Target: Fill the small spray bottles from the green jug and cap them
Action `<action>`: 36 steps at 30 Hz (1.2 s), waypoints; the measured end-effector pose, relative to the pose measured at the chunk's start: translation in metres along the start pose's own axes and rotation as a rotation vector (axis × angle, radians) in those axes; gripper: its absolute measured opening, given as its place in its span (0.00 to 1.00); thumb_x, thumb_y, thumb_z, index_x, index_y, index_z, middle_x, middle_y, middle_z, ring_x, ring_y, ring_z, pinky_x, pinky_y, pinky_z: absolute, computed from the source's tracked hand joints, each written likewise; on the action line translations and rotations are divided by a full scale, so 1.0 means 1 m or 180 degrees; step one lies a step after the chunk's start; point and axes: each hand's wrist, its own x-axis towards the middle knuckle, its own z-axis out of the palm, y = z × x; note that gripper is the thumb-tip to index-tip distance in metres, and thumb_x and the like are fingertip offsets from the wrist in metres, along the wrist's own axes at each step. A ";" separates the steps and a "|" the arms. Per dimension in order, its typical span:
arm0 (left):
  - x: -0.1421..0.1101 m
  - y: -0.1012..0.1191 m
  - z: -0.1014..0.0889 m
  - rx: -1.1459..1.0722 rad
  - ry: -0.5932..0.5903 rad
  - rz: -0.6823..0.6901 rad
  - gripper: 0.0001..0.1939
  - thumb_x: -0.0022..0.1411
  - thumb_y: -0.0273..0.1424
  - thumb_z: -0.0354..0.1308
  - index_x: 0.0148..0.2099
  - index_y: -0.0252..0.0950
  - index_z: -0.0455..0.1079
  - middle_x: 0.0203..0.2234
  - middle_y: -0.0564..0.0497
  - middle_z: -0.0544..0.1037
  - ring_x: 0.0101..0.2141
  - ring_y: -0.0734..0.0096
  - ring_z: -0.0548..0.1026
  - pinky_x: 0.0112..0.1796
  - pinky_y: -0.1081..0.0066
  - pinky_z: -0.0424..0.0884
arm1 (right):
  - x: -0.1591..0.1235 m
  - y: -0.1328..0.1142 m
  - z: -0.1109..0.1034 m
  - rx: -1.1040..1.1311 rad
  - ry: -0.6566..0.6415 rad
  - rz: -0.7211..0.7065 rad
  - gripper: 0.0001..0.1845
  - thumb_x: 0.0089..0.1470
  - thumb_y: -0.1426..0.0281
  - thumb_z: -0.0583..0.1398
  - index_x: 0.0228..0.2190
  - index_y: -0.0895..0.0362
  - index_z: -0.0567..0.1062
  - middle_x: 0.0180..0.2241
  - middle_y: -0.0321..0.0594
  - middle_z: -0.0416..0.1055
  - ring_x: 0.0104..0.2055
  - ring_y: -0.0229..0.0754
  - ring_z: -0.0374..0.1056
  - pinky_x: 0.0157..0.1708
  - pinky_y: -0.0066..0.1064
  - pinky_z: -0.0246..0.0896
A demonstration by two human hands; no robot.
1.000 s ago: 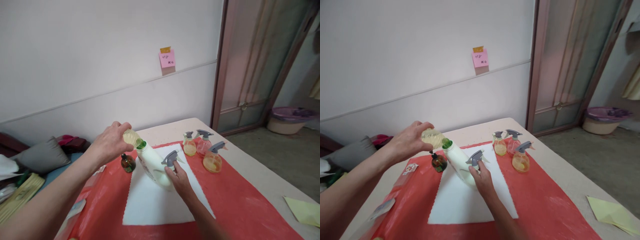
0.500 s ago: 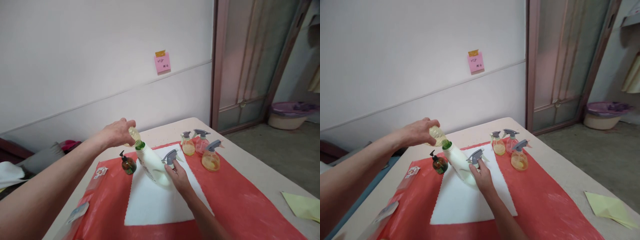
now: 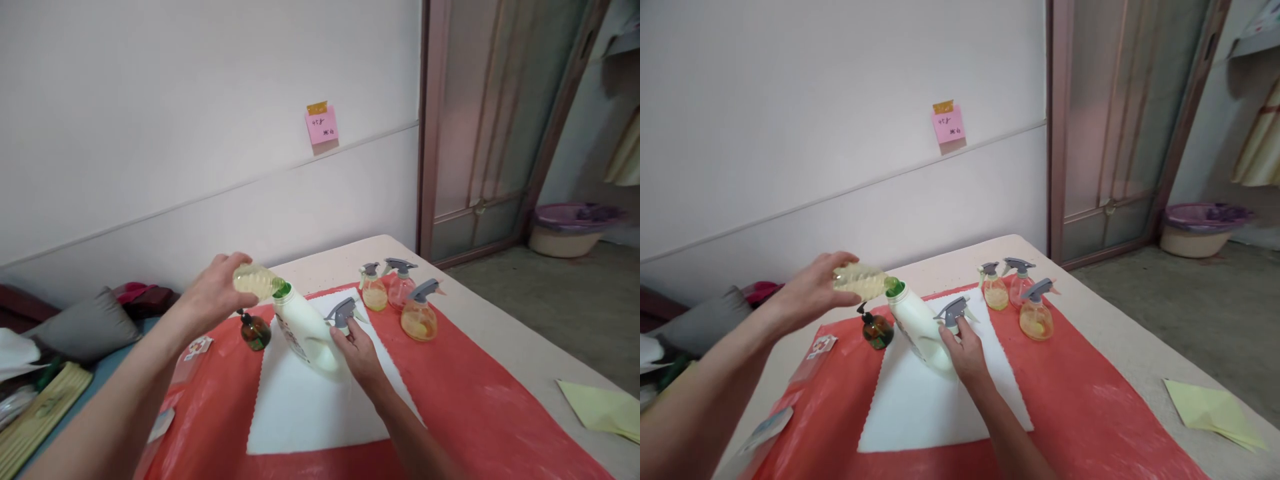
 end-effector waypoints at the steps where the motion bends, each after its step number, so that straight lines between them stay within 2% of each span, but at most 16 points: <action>1: -0.012 -0.009 0.008 -0.0331 0.0228 -0.0128 0.31 0.50 0.43 0.65 0.57 0.45 0.68 0.53 0.45 0.73 0.49 0.50 0.76 0.48 0.55 0.72 | 0.001 -0.001 -0.001 0.0008 0.0053 0.0008 0.20 0.51 0.49 0.61 0.26 0.51 0.65 0.21 0.28 0.56 0.25 0.38 0.55 0.26 0.30 0.53; 4: -0.052 -0.036 0.051 -0.1784 0.0795 -0.0648 0.38 0.48 0.47 0.70 0.59 0.45 0.65 0.56 0.44 0.74 0.51 0.49 0.77 0.49 0.53 0.76 | 0.004 -0.003 -0.006 0.0049 0.0285 0.0008 0.22 0.49 0.47 0.62 0.24 0.51 0.64 0.21 0.28 0.56 0.25 0.37 0.54 0.26 0.30 0.53; 6: -0.076 -0.047 0.093 -0.2857 0.1060 -0.0924 0.39 0.45 0.45 0.73 0.57 0.47 0.61 0.58 0.46 0.73 0.52 0.50 0.78 0.51 0.54 0.76 | 0.007 -0.004 -0.011 0.0120 0.0450 -0.0006 0.24 0.47 0.46 0.63 0.23 0.51 0.63 0.21 0.28 0.57 0.25 0.37 0.54 0.26 0.30 0.54; 7: -0.085 -0.049 0.116 -0.3409 0.1059 -0.1036 0.37 0.45 0.45 0.73 0.55 0.49 0.61 0.57 0.48 0.74 0.52 0.51 0.78 0.51 0.54 0.77 | 0.008 -0.005 -0.014 0.0175 0.0513 -0.0005 0.24 0.48 0.46 0.64 0.23 0.51 0.63 0.21 0.28 0.57 0.25 0.37 0.53 0.26 0.30 0.53; 9: -0.100 -0.047 0.162 -0.4294 0.0701 -0.1221 0.35 0.45 0.50 0.72 0.51 0.49 0.60 0.53 0.48 0.77 0.48 0.50 0.80 0.50 0.50 0.77 | 0.011 -0.006 -0.020 0.0335 0.0571 0.0030 0.25 0.49 0.46 0.64 0.23 0.51 0.64 0.19 0.28 0.56 0.23 0.36 0.52 0.23 0.30 0.50; 11: -0.111 -0.039 0.201 -0.4708 0.0114 -0.1332 0.35 0.42 0.57 0.70 0.46 0.48 0.62 0.50 0.46 0.80 0.48 0.44 0.80 0.48 0.46 0.77 | 0.015 -0.009 -0.027 0.0580 0.0543 0.0073 0.25 0.51 0.45 0.64 0.25 0.52 0.67 0.19 0.29 0.59 0.20 0.35 0.52 0.20 0.30 0.48; 12: -0.116 -0.034 0.217 -0.4886 -0.0062 -0.1375 0.36 0.39 0.57 0.71 0.44 0.48 0.62 0.47 0.46 0.81 0.49 0.44 0.80 0.49 0.47 0.76 | 0.016 -0.013 -0.030 0.0727 0.0537 0.0077 0.25 0.51 0.45 0.64 0.27 0.53 0.68 0.20 0.30 0.62 0.20 0.34 0.53 0.20 0.30 0.48; 14: -0.127 -0.025 0.239 -0.5029 -0.0367 -0.1321 0.39 0.32 0.52 0.77 0.42 0.47 0.61 0.46 0.46 0.82 0.49 0.45 0.79 0.47 0.51 0.76 | 0.020 -0.022 -0.039 0.1020 0.0610 0.0030 0.26 0.50 0.44 0.64 0.31 0.53 0.70 0.25 0.34 0.68 0.21 0.34 0.57 0.19 0.30 0.50; 17: -0.143 -0.015 0.252 -0.4982 -0.0523 -0.1266 0.43 0.31 0.41 0.79 0.48 0.49 0.59 0.53 0.43 0.78 0.47 0.49 0.79 0.43 0.56 0.76 | 0.022 -0.041 -0.052 0.1326 0.0886 -0.0138 0.26 0.49 0.44 0.65 0.37 0.52 0.70 0.30 0.33 0.69 0.24 0.34 0.61 0.22 0.29 0.56; 20: -0.152 -0.010 0.252 -0.4531 -0.0306 -0.1187 0.47 0.39 0.40 0.75 0.60 0.49 0.57 0.58 0.39 0.74 0.51 0.48 0.77 0.46 0.55 0.75 | 0.017 -0.061 -0.059 0.1523 0.1017 -0.0444 0.22 0.52 0.48 0.67 0.38 0.51 0.73 0.29 0.32 0.69 0.24 0.33 0.62 0.22 0.28 0.56; 24: -0.151 -0.012 0.254 -0.3762 -0.0186 -0.0989 0.47 0.45 0.38 0.69 0.67 0.46 0.56 0.60 0.40 0.73 0.55 0.46 0.76 0.52 0.54 0.73 | 0.004 -0.077 -0.053 0.1418 0.0658 -0.0642 0.17 0.54 0.53 0.68 0.34 0.53 0.76 0.26 0.33 0.71 0.21 0.33 0.62 0.20 0.28 0.55; 28: -0.146 -0.028 0.266 -0.3159 -0.0018 -0.0712 0.45 0.48 0.36 0.67 0.68 0.44 0.59 0.62 0.40 0.72 0.59 0.45 0.73 0.58 0.52 0.70 | -0.003 -0.078 -0.045 0.1196 0.0394 -0.0542 0.18 0.54 0.53 0.68 0.33 0.54 0.76 0.26 0.34 0.71 0.20 0.33 0.62 0.18 0.28 0.53; 32: -0.143 -0.043 0.275 -0.2615 0.0267 -0.0132 0.42 0.50 0.33 0.66 0.67 0.41 0.61 0.61 0.39 0.73 0.60 0.45 0.72 0.58 0.48 0.70 | -0.004 -0.076 -0.044 0.0989 0.0048 -0.0252 0.18 0.55 0.53 0.67 0.33 0.54 0.76 0.24 0.32 0.69 0.20 0.33 0.60 0.18 0.27 0.52; 34: -0.142 -0.044 0.275 -0.2403 0.0468 0.0152 0.39 0.51 0.30 0.64 0.66 0.40 0.62 0.60 0.40 0.73 0.60 0.45 0.72 0.58 0.46 0.71 | -0.005 -0.074 -0.042 0.0817 -0.0092 -0.0176 0.17 0.56 0.54 0.67 0.31 0.54 0.76 0.23 0.32 0.68 0.22 0.34 0.61 0.20 0.27 0.55; 36: -0.142 -0.043 0.273 -0.2325 0.0571 0.0319 0.38 0.52 0.30 0.63 0.66 0.40 0.63 0.60 0.40 0.73 0.60 0.46 0.72 0.58 0.46 0.71 | -0.008 -0.070 -0.035 0.0670 -0.0234 -0.0139 0.16 0.54 0.54 0.68 0.32 0.54 0.78 0.27 0.35 0.72 0.29 0.36 0.66 0.27 0.28 0.62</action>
